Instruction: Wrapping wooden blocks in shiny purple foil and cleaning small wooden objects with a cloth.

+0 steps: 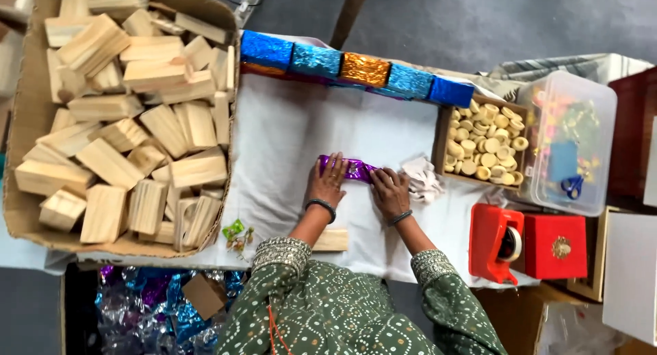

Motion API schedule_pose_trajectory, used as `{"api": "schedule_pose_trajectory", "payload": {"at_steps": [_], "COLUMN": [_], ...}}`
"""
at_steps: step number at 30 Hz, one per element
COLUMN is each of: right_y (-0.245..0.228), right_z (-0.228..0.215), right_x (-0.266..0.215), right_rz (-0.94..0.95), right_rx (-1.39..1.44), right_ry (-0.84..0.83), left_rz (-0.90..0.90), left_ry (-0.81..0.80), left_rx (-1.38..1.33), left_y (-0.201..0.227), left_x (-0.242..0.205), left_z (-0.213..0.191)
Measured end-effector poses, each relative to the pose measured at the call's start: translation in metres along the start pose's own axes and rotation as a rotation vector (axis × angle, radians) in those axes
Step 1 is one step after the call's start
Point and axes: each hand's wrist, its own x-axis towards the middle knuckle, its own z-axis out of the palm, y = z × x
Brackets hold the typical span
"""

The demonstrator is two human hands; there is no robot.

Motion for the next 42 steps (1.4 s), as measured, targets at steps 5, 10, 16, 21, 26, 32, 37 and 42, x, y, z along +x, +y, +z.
{"api": "schedule_pose_trajectory", "payload": {"at_steps": [5, 10, 16, 21, 26, 32, 37, 42], "right_y": [0.004, 0.014, 0.016, 0.017, 0.028, 0.029, 0.034, 0.014], "right_z": [0.013, 0.019, 0.032, 0.038, 0.051, 0.031, 0.052, 0.030], "right_x": [-0.003, 0.008, 0.013, 0.016, 0.012, 0.018, 0.001, 0.013], "right_rz": [0.233, 0.390, 0.540, 0.711, 0.727, 0.611, 0.490, 0.602], "right_rx": [0.237, 0.317, 0.358, 0.570, 0.645, 0.619, 0.495, 0.490], "right_ry": [0.064, 0.064, 0.014, 0.044, 0.056, -0.020, -0.044, -0.038], "left_rz": [0.018, 0.025, 0.011, 0.020, 0.016, 0.016, 0.015, 0.016], "left_ry": [-0.021, -0.022, -0.009, -0.057, -0.080, -0.088, -0.094, -0.090], "left_rx": [0.001, 0.013, 0.009, -0.014, 0.022, 0.023, 0.007, -0.019], "left_y": [-0.004, -0.007, -0.008, -0.007, -0.005, -0.006, -0.007, -0.008], "left_x": [-0.006, -0.009, -0.012, -0.013, -0.011, -0.013, -0.012, -0.011], "left_z": [-0.012, -0.022, -0.021, -0.031, -0.028, -0.032, -0.030, -0.027]}}
